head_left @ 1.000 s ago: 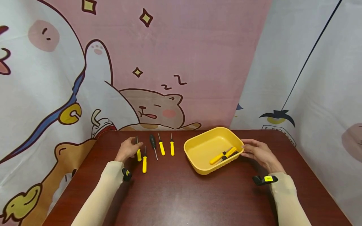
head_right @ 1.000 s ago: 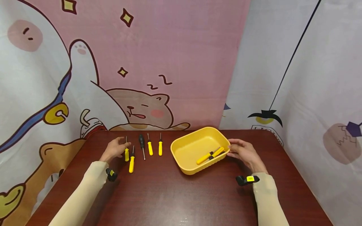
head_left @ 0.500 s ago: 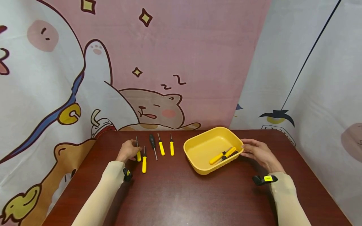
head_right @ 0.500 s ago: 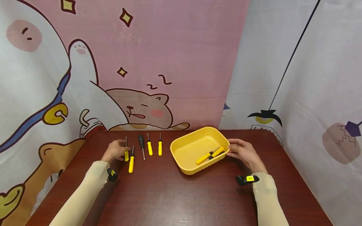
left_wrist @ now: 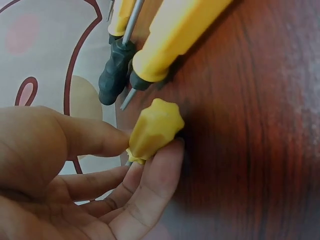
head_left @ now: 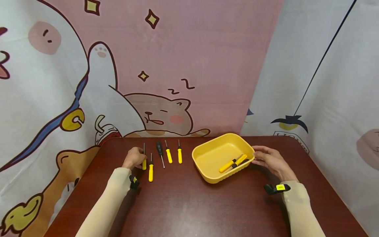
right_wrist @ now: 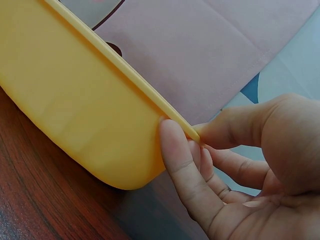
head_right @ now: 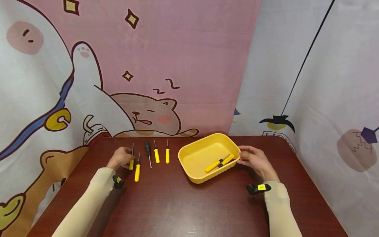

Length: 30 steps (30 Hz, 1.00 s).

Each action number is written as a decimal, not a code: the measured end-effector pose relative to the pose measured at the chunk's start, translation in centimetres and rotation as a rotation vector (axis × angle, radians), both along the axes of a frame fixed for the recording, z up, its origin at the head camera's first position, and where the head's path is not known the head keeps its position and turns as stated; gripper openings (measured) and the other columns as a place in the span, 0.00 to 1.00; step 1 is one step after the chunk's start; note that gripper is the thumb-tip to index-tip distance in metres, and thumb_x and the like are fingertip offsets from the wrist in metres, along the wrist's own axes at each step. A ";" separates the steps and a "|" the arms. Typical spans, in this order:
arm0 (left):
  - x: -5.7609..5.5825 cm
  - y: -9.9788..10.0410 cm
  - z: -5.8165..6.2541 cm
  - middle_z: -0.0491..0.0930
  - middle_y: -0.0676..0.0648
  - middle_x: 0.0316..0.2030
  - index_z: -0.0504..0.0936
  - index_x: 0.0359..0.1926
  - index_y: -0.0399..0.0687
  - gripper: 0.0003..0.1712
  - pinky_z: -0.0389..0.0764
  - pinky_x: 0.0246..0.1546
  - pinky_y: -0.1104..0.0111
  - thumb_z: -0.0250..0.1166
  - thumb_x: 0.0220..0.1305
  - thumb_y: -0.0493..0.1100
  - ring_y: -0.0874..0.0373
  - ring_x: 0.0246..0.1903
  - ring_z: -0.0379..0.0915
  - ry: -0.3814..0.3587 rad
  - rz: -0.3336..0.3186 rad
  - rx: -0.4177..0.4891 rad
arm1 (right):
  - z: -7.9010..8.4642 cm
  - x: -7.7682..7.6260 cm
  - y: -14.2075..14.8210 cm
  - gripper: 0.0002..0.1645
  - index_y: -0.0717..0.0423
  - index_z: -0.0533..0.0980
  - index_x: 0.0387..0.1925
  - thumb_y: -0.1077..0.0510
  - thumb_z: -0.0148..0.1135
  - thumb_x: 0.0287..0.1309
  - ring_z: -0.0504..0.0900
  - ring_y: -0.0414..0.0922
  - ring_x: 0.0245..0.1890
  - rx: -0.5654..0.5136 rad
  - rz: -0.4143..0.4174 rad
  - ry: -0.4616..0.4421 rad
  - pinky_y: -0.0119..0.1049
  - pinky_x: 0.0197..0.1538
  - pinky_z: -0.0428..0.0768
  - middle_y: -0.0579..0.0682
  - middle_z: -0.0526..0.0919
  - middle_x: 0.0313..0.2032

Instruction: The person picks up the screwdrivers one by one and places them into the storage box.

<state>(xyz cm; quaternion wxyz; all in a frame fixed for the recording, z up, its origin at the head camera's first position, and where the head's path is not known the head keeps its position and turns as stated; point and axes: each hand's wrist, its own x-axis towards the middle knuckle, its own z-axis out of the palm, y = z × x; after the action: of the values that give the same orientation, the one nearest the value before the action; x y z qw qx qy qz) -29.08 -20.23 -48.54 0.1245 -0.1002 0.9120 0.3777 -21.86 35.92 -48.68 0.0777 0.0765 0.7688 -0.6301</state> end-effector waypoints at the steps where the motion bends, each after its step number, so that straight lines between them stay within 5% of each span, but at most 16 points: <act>1: 0.0 0.0 0.0 0.75 0.26 0.57 0.66 0.70 0.26 0.32 0.89 0.30 0.61 0.63 0.69 0.36 0.38 0.49 0.81 -0.006 0.004 0.004 | 0.0 0.0 0.0 0.33 0.64 0.63 0.74 0.58 0.58 0.74 0.88 0.40 0.42 0.000 0.000 0.001 0.36 0.50 0.87 0.70 0.72 0.64; 30: -0.1 -0.5 0.0 0.75 0.28 0.58 0.69 0.68 0.28 0.29 0.89 0.33 0.58 0.58 0.66 0.34 0.40 0.49 0.79 -0.019 0.027 0.031 | 0.1 0.0 0.0 0.33 0.63 0.63 0.74 0.57 0.59 0.73 0.88 0.40 0.41 0.001 -0.004 -0.007 0.36 0.51 0.87 0.68 0.73 0.63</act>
<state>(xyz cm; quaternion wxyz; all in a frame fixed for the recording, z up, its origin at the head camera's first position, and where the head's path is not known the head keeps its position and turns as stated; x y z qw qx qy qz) -29.20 -20.74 -48.50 0.1297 -0.1141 0.9034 0.3925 -21.86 35.89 -48.59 0.0791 0.0801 0.7689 -0.6294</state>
